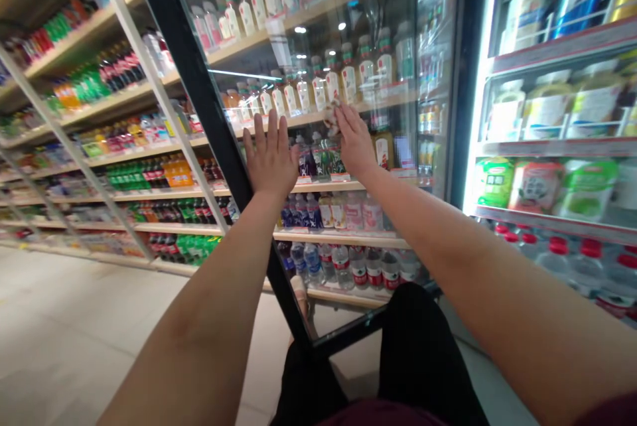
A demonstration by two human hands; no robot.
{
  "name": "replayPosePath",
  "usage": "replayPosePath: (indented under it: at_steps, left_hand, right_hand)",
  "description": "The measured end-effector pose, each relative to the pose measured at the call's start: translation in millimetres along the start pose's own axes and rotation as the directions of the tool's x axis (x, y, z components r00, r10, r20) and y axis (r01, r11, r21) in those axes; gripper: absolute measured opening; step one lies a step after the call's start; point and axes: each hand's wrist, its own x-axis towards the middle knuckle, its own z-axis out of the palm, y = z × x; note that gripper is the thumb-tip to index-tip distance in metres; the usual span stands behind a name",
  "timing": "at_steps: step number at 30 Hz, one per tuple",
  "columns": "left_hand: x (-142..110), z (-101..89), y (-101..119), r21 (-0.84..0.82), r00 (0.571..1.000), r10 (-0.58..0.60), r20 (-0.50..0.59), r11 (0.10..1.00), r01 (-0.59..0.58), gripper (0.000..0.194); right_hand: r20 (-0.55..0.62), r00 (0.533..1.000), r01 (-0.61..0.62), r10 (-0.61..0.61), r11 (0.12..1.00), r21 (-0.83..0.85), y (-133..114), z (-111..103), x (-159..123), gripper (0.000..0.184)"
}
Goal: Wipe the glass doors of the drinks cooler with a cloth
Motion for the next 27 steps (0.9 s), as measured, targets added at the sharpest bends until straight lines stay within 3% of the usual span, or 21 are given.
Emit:
replayPosePath:
  at_steps: [6,11,17,21,24,27]
  left_hand:
    - [0.7,-1.4,2.5,-0.005,1.0,-0.02,0.017,1.0,0.02,0.07]
    - [0.5,-2.7,2.0,-0.037,0.999,-0.042,0.028,0.998,0.043,0.069]
    - [1.3,-3.3,2.3,-0.064,0.998,-0.043,0.038,0.997,0.045,0.07]
    - [1.8,-2.4,2.8,-0.041,0.998,-0.056,0.043,0.998,0.057,0.071]
    - [1.3,-1.1,1.8,-0.047,0.998,-0.055,0.036,0.997,0.057,0.07]
    - [0.4,-0.2,0.9,-0.067,0.998,-0.05,0.024,0.996,0.052,0.068]
  right_hand:
    - [-0.019,0.999,-0.034,0.034,0.999,-0.014,11.3,1.8,-27.7,0.064]
    - [-0.017,0.999,-0.039,0.038,0.999,-0.03,20.2,0.2,-16.0,0.068]
    - [-0.026,0.993,-0.115,0.115,0.993,-0.016,25.5,-0.5,-34.7,0.065]
    - [-0.032,0.992,-0.123,0.122,0.992,-0.025,36.1,-6.5,-25.2,0.066]
    - [-0.04,0.985,-0.17,0.168,0.984,-0.05,44.8,-10.6,-16.9,0.069]
    - [-0.04,0.973,-0.229,0.227,0.972,-0.052,49.6,-13.5,-27.1,0.071]
